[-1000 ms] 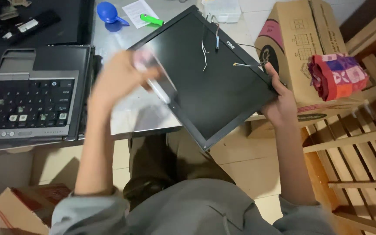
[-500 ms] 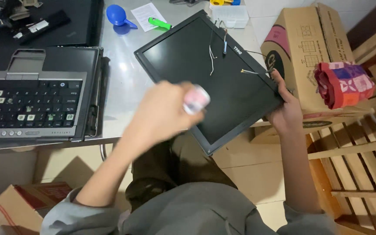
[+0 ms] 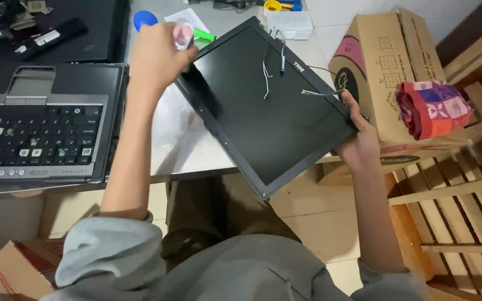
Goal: Cleaning and inspecting a laptop monitor screen and bezel.
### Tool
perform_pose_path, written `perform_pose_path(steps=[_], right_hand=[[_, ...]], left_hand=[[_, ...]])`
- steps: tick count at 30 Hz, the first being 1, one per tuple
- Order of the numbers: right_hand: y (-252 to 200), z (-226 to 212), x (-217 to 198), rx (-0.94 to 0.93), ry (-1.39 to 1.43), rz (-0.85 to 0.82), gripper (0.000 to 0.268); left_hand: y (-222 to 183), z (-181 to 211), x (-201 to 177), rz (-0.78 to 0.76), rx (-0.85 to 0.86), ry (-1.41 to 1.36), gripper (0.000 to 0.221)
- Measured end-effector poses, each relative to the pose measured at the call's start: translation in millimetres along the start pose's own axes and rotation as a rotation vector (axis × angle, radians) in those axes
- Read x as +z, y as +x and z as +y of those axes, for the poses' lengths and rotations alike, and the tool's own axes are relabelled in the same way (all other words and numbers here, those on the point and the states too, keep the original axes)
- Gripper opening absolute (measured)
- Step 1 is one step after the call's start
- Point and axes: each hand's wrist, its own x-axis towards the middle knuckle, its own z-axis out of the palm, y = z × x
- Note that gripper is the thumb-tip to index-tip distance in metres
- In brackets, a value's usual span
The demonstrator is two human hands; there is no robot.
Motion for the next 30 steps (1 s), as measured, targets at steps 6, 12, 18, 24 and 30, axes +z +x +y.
perform_pose_path(steps=[6, 12, 18, 24, 30], right_hand=[[1.2, 0.6, 3.4, -0.005, -0.017, -0.019, 0.039], [6.7, 6.6, -11.4, -0.017, 0.016, -0.043, 0.039], [6.1, 5.4, -13.2, 0.017, 0.067, -0.032, 0.038], [6.1, 6.5, -10.8, -0.035, -0.027, -0.015, 0.04], [7.6, 8.5, -12.6, -0.004, 0.036, 0.014, 0.04]], left_hand=[[-45.9, 103.7, 33.8, -0.109, 0.167, 0.178, 0.034], [-98.1, 206.3, -20.5, -0.565, 0.33, -0.408, 0.032], [-27.7, 121.8, 1.5, -0.517, -0.019, -0.608, 0.027], [28.8, 15.0, 70.5, 0.182, 0.317, 0.205, 0.036], [-72.4, 187.8, 62.2, -0.118, 0.522, -0.145, 0.02]])
